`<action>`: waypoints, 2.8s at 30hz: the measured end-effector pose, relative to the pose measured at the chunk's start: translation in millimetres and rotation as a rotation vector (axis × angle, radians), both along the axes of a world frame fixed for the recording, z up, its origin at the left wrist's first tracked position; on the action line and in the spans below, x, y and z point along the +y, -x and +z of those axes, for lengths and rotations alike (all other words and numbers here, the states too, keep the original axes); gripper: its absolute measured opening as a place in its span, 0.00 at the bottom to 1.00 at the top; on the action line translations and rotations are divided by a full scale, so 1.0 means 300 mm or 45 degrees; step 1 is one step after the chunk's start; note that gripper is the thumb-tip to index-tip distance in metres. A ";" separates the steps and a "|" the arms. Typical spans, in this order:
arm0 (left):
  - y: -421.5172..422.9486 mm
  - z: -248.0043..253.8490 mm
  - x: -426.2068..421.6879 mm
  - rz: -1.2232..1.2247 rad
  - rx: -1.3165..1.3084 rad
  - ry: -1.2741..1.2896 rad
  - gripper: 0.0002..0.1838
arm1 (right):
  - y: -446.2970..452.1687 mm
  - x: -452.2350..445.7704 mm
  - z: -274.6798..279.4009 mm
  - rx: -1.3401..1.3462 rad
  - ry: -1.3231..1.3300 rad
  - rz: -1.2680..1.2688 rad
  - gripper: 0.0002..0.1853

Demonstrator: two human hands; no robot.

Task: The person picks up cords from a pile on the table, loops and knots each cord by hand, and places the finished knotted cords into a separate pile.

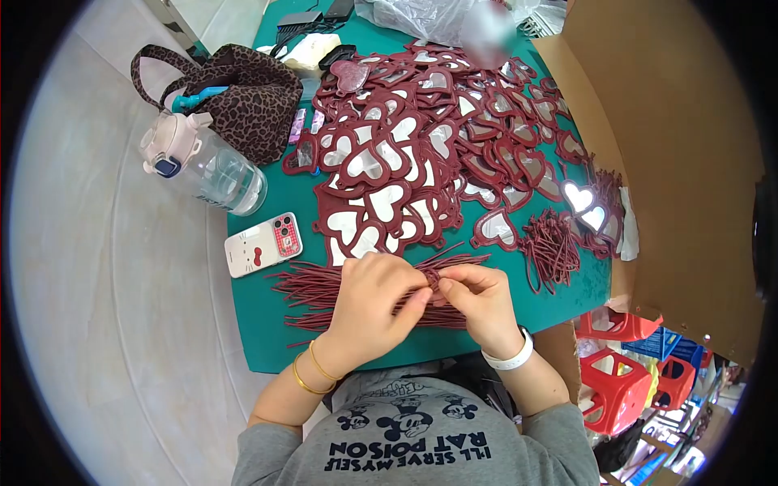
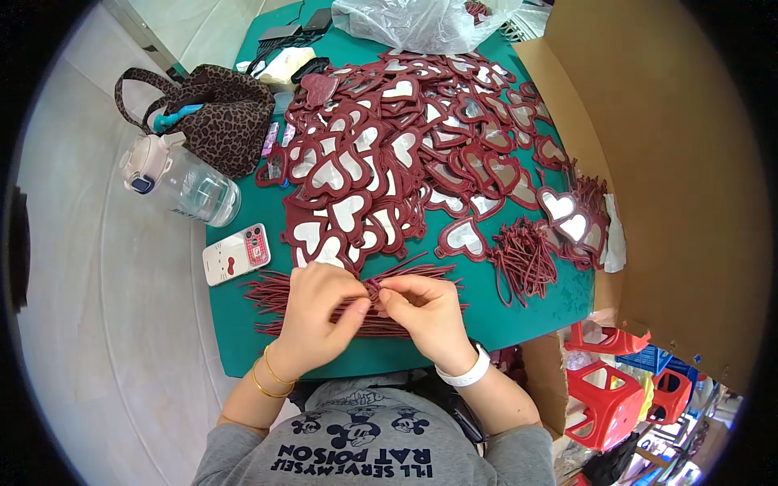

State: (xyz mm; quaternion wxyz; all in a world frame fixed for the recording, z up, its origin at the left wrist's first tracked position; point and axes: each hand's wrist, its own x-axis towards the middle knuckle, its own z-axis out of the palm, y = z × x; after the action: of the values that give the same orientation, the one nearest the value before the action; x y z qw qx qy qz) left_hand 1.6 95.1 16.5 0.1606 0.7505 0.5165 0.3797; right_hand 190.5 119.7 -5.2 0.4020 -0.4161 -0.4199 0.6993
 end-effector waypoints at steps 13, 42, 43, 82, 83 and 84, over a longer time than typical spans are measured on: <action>-0.001 -0.047 0.007 -0.249 -1.343 0.871 0.07 | 0.006 0.013 0.031 -0.215 -0.318 -0.068 0.06; 0.037 -0.094 -0.048 -0.108 -0.921 0.652 0.03 | 0.054 -0.011 0.066 -0.693 -1.070 0.118 0.14; 0.040 -0.096 -0.053 -0.107 -0.938 0.653 0.02 | 0.051 -0.012 0.074 -0.698 -1.072 0.120 0.14; 0.053 -0.004 -0.023 -0.259 -0.588 0.324 0.05 | -0.050 0.078 0.214 -0.617 -0.576 0.737 0.05; 0.052 -0.003 -0.023 -0.268 -0.567 0.319 0.05 | -0.055 0.082 0.223 -0.653 -0.590 0.749 0.05; 0.050 -0.002 -0.024 -0.269 -0.564 0.320 0.05 | -0.057 0.084 0.227 -0.689 -0.607 0.755 0.06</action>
State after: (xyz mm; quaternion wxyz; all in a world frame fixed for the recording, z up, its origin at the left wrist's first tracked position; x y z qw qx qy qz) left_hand -13.4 88.0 15.9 0.4002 0.6730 0.4309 0.4485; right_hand 207.6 144.8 62.9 0.1453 -0.3416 -0.7594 0.5344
